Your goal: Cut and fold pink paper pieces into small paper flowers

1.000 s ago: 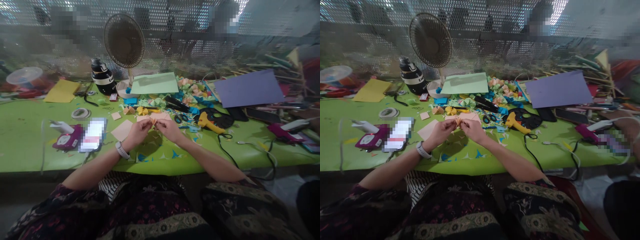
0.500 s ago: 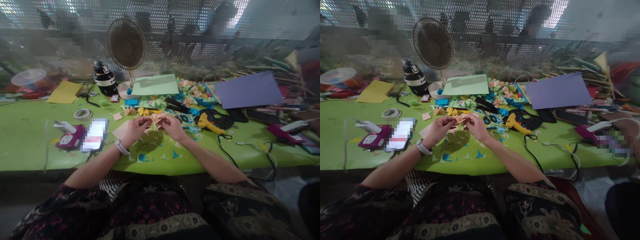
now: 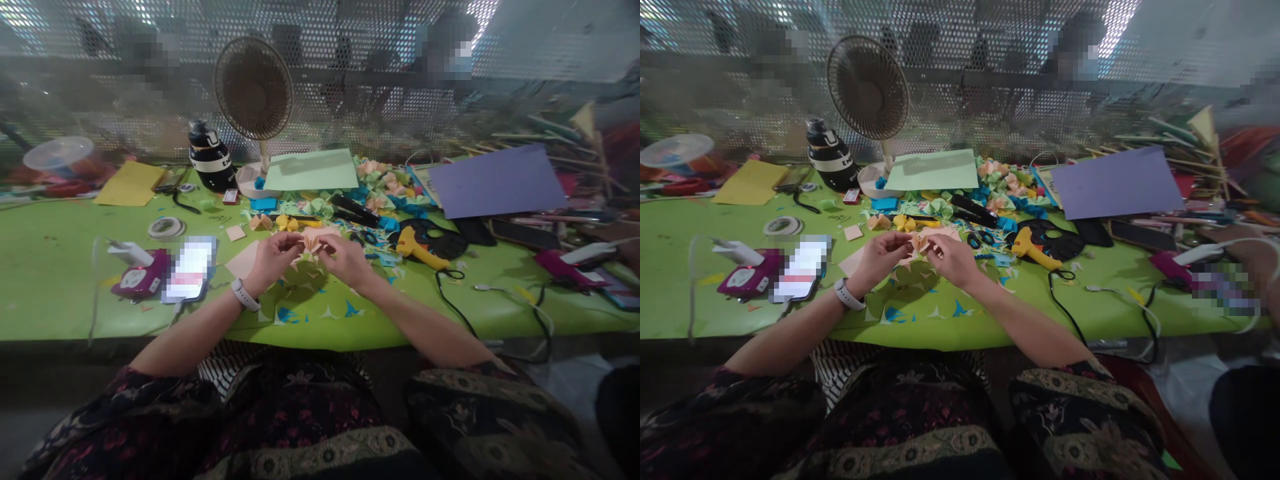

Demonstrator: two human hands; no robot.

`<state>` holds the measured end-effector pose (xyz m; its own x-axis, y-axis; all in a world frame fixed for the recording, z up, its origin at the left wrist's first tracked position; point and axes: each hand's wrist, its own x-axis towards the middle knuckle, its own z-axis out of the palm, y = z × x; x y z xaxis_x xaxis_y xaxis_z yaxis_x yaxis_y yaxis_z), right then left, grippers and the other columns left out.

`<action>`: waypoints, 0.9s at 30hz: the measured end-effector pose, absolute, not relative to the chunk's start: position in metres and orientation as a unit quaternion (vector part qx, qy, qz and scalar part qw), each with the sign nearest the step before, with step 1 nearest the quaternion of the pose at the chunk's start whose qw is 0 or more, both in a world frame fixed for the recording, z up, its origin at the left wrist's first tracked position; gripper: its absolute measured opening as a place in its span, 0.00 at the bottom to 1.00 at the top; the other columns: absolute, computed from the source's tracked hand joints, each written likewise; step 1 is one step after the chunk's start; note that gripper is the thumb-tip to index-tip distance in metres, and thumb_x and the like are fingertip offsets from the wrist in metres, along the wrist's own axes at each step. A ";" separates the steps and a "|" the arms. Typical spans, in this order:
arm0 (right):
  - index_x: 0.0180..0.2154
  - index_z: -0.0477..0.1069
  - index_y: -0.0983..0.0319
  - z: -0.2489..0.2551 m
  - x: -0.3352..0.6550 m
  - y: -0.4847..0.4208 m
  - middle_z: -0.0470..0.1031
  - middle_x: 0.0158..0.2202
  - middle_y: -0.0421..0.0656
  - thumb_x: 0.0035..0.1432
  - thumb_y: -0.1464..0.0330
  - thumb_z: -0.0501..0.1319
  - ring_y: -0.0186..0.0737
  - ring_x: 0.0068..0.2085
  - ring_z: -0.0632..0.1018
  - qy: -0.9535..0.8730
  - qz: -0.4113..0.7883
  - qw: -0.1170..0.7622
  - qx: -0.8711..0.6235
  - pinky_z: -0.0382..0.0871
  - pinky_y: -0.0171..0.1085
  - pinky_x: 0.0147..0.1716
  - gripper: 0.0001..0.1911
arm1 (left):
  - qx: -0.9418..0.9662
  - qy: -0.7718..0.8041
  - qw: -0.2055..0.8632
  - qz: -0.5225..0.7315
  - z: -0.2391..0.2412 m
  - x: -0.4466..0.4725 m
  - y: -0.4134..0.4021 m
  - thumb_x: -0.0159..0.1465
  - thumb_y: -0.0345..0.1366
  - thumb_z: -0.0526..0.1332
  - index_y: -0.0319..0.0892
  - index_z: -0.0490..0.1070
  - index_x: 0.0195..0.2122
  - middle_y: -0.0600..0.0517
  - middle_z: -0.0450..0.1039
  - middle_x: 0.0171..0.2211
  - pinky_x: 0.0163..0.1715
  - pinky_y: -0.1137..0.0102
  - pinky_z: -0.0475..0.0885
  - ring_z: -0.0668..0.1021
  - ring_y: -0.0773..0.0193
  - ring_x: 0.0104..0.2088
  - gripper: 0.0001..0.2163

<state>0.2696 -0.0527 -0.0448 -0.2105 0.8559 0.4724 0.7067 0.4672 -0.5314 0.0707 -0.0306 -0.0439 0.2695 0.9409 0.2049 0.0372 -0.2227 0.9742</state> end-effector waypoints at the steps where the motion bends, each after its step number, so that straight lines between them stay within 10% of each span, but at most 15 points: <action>1: 0.48 0.76 0.63 -0.044 0.269 -0.054 0.82 0.46 0.51 0.63 0.67 0.58 0.43 0.38 0.82 -0.783 0.065 0.358 -0.505 0.73 0.41 0.41 0.14 | 0.638 0.386 0.479 0.464 -0.044 0.071 -0.031 0.58 0.45 0.69 0.38 0.79 0.42 0.45 0.82 0.37 0.40 0.64 0.78 0.82 0.60 0.36 0.16; 27: 0.36 0.79 0.62 -0.048 0.268 -0.056 0.82 0.33 0.48 0.67 0.66 0.51 0.40 0.33 0.78 -0.815 -0.047 0.317 -0.484 0.64 0.37 0.33 0.18 | 0.717 0.394 0.360 0.449 -0.038 0.072 -0.034 0.64 0.44 0.64 0.40 0.76 0.44 0.48 0.80 0.36 0.36 0.68 0.76 0.80 0.61 0.35 0.14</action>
<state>0.2682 -0.0555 -0.0476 -0.3318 0.7583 0.5611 0.8173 0.5281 -0.2304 0.0717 -0.0344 -0.0381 0.2876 0.8875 0.3599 0.2414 -0.4308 0.8696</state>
